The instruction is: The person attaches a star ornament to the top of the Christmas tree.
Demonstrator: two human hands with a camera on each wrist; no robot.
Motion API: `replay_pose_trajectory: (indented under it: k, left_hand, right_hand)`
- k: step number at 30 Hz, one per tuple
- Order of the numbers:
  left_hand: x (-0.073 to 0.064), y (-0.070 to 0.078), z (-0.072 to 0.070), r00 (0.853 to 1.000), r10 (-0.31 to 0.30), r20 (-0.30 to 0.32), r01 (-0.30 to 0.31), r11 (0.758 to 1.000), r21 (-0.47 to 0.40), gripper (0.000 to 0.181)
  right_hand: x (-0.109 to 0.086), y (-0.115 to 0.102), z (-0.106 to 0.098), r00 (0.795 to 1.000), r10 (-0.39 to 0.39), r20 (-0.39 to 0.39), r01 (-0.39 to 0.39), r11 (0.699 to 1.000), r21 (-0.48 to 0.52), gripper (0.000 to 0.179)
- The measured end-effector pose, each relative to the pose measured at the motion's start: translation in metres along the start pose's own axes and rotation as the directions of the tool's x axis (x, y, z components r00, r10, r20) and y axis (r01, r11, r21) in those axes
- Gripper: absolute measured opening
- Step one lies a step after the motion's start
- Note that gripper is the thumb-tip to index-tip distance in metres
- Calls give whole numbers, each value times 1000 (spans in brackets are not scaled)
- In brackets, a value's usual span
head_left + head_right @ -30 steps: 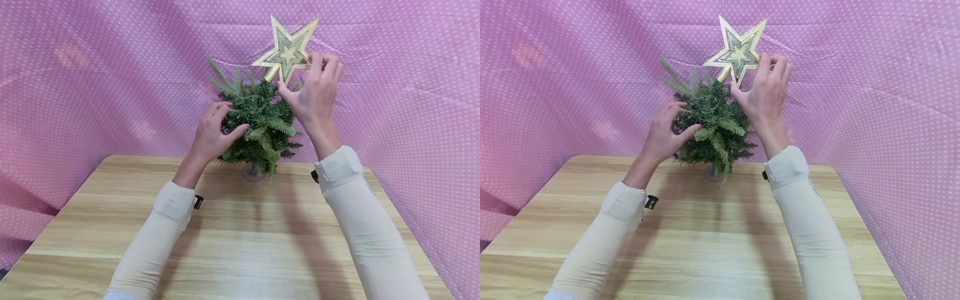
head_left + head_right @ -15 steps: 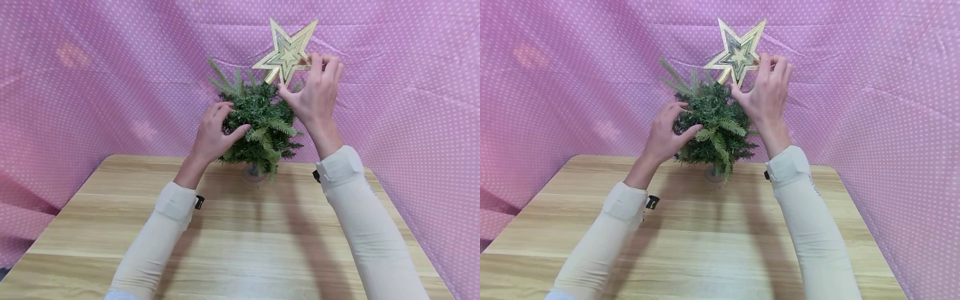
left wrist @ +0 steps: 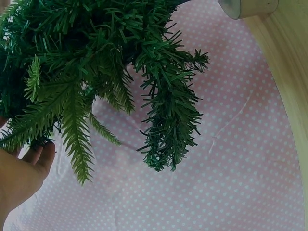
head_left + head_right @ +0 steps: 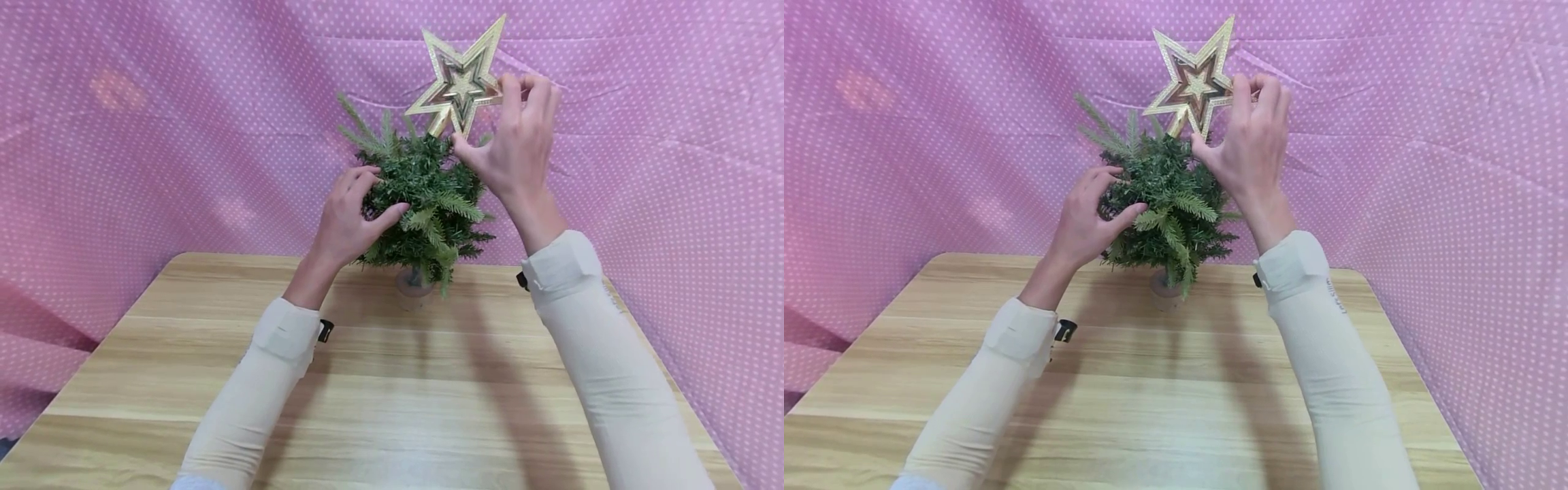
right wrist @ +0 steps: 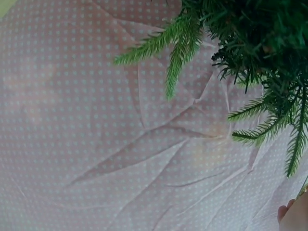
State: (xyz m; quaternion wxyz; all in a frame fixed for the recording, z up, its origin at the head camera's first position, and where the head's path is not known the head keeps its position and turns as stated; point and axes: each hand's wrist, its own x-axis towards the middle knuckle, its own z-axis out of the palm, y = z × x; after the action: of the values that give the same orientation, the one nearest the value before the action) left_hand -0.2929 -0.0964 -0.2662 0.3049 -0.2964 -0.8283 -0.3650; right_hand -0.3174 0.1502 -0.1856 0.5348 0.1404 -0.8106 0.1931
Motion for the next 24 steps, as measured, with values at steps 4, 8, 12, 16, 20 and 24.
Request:
replay_pose_trajectory:
  k: [4,8,12,16,20,24]
  left_hand:
    - [0,-1,1,1000,9,-9,-9,1000,-3,47]
    - [0,-2,2,1000,5,-10,-5,1000,-5,47]
    - [0,-2,1,1000,4,-6,-4,1000,-5,47]
    - [0,-2,1,1000,-1,-5,1,1000,-4,48]
    - [1,-2,0,1000,2,-2,-2,1000,2,48]
    - [1,-2,1,1000,-4,11,4,1000,2,48]
  right_hand:
    - [4,2,-2,997,-73,1,73,997,-4,69]
    - [9,2,-3,994,-106,31,106,994,-14,69]
    - [13,1,-4,992,-107,70,108,994,-6,70]
    - [17,0,-4,989,-99,114,97,995,20,70]
    - [20,-1,-4,985,-100,142,96,995,39,71]
    - [23,-2,-5,981,-119,155,113,993,47,72]
